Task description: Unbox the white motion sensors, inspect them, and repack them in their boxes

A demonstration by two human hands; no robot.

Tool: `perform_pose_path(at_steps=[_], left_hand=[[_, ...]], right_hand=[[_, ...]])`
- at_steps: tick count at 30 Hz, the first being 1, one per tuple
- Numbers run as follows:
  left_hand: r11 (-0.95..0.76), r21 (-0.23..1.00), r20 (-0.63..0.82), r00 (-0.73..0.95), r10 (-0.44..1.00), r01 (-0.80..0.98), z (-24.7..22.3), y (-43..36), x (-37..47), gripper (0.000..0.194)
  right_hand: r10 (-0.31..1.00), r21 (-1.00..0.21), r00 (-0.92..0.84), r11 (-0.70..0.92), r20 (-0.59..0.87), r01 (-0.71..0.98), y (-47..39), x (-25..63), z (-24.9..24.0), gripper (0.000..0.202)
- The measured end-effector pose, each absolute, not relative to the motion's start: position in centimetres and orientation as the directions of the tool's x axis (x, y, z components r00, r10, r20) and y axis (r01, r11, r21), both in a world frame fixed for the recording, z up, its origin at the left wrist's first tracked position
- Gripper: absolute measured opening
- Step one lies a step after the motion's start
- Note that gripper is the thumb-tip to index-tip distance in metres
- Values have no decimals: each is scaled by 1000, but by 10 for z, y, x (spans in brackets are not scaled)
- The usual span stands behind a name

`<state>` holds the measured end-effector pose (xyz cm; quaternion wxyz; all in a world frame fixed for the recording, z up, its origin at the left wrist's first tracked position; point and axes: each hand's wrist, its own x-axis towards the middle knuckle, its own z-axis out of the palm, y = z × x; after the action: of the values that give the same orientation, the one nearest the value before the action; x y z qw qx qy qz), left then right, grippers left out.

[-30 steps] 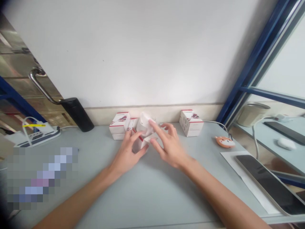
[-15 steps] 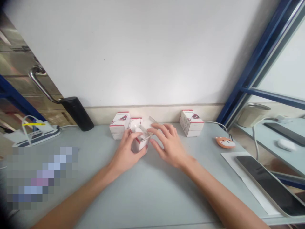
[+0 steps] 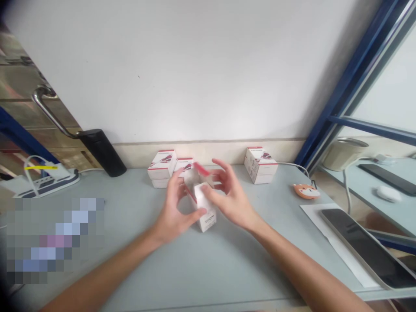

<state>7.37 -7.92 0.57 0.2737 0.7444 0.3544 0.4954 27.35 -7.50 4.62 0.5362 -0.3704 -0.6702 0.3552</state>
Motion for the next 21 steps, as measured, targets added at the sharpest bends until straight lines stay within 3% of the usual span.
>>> perform_pose_path(at_steps=[4,12,18,21], left_hand=[[-604,733,569,204,797,313,8,-77,76,94],[-625,697,629,117,768,352,6,-83,83,96],[-789,446,786,237,571,422,11,-83,81,62],[-804,370,831,222,511,465,8,-81,82,55]], right_hand=[[843,-829,-177,534,508,163,-78,273,49,32],[865,-857,-100,502,492,118,-78,271,46,25],[928,-932,101,350,359,98,-74,270,41,31],[869,-865,42,483,492,134,-74,270,37,29]])
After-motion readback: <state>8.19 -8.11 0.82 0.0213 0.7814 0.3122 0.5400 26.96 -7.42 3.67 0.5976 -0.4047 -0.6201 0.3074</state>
